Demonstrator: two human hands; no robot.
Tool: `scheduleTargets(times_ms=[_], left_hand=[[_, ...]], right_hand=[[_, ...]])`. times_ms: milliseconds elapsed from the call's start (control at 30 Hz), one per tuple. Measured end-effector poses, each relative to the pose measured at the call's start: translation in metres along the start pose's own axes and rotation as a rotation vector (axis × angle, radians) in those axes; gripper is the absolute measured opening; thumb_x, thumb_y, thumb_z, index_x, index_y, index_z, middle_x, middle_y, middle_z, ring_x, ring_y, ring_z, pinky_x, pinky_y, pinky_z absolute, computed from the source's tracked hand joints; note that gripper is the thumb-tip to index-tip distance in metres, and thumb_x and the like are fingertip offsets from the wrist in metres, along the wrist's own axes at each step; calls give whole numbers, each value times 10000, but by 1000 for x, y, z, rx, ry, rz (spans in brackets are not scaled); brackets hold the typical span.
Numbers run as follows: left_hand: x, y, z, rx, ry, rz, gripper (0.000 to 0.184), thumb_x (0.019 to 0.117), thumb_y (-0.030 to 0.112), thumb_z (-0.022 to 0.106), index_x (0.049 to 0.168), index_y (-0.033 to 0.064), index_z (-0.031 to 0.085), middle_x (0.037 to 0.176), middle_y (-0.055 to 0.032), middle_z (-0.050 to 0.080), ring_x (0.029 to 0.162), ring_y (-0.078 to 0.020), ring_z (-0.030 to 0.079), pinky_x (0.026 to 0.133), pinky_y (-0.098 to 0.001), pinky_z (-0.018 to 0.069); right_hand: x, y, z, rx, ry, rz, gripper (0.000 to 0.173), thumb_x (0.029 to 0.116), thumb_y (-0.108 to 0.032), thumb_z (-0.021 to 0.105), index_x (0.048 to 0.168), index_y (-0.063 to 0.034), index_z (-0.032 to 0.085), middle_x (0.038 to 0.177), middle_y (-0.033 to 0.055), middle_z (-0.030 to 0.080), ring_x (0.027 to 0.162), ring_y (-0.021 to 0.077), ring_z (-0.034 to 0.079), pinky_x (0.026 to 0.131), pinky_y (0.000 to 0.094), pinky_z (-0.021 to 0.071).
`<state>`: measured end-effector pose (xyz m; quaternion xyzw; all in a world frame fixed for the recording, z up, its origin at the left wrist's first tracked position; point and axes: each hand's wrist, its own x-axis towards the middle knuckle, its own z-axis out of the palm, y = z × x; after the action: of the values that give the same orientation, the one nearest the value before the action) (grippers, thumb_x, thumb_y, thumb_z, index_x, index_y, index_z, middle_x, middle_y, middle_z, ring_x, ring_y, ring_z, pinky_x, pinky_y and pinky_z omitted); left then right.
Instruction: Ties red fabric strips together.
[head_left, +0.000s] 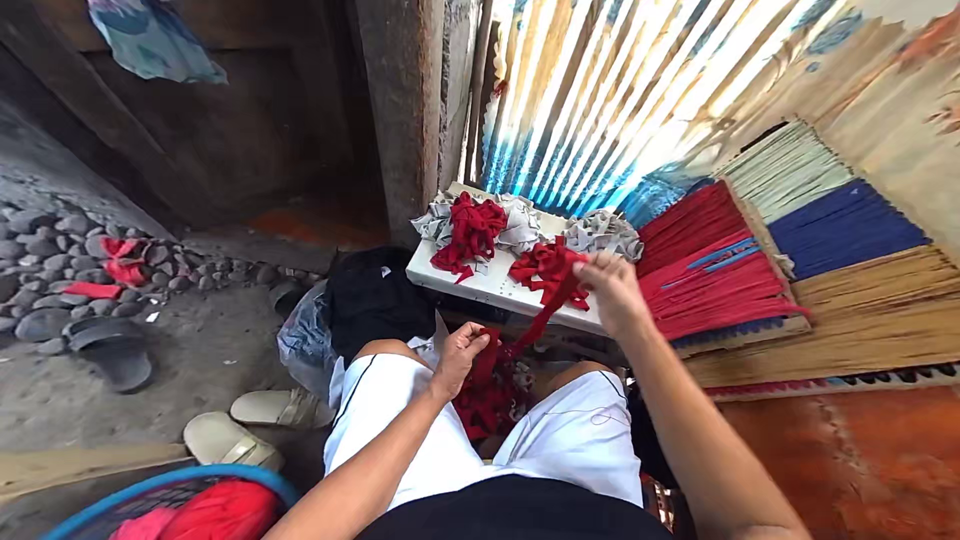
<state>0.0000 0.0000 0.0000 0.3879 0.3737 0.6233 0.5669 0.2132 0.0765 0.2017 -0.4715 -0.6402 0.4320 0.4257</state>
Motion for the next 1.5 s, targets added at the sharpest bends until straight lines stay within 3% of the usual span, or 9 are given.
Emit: scheduleTargets(times_ms=[67, 167, 233, 367, 500, 633, 1133, 1367, 1500], left_hand=[[-2, -1, 0, 11, -68, 53, 136, 1001, 20, 545, 1078, -28, 646, 1007, -84, 730, 940, -154, 705, 878, -332, 585], [-2, -3, -3, 79, -216, 110, 189, 1005, 58, 559, 1122, -36, 674, 1229, -118, 689, 1130, -174, 653, 994, -354, 537], [0, -5, -3, 143, -319, 145, 164, 997, 105, 584, 1047, -25, 669, 1344, -139, 631, 1212, -185, 623, 1026, -355, 528], [-1, -8, 4, 270, -456, 183, 205, 976, 150, 627, 1023, -40, 689, 1358, -176, 608, 1317, -187, 552, 1109, -358, 463], [-7, -10, 12, 428, -453, 131, 196, 958, 158, 646, 978, -31, 693, 1099, -123, 678, 1092, -99, 619, 1003, -277, 490], [-7, -13, 9, 461, -520, 59, 180, 949, 141, 659, 972, -33, 701, 974, -78, 667, 957, -64, 612, 913, -238, 497], [-8, -12, 1, 626, -869, -179, 180, 950, 147, 649, 969, -26, 697, 1006, -116, 665, 970, -118, 611, 896, -281, 488], [-9, -14, -1, 767, -1074, -296, 178, 951, 127, 650, 981, -43, 695, 1013, -184, 683, 977, -259, 644, 897, -454, 507], [-9, -15, -2, 840, -1141, -358, 177, 961, 130, 644, 983, -39, 690, 1006, -186, 677, 958, -277, 640, 883, -472, 502]], right_hand=[[-12, 52, 14, 173, -52, 129, 95, 1015, -137, 560, 1015, -79, 635, 891, 16, 665, 796, 103, 639, 772, 339, 563], [-23, 90, 27, 347, -104, 219, 139, 1046, -96, 498, 1026, -51, 628, 872, 59, 684, 793, 144, 667, 786, 360, 581], [-29, 103, 33, 415, -144, 222, 146, 1051, -79, 481, 1059, -31, 619, 877, 96, 701, 796, 177, 691, 788, 375, 594], [-40, 114, 46, 533, -151, 284, 142, 1047, -8, 465, 1109, -10, 593, 954, 144, 728, 867, 225, 726, 849, 408, 601], [-41, 119, 51, 680, -113, 389, 174, 1058, -18, 447, 1149, -8, 595, 1003, 156, 738, 891, 229, 732, 859, 393, 597], [-30, 122, 42, 774, -27, 531, 131, 1048, -30, 503, 1093, -13, 625, 982, 137, 737, 840, 206, 734, 808, 355, 612], [-2, 125, 2, 732, 141, 442, 106, 990, -10, 612, 1071, -11, 681, 913, 114, 734, 760, 189, 727, 742, 359, 629], [-7, 130, -2, 633, 86, 363, 81, 967, 0, 643, 1024, -13, 700, 889, 92, 726, 722, 155, 701, 701, 338, 617], [-8, 127, -3, 622, 82, 328, 77, 948, 24, 657, 993, -17, 705, 846, 70, 710, 668, 121, 663, 643, 298, 594]])
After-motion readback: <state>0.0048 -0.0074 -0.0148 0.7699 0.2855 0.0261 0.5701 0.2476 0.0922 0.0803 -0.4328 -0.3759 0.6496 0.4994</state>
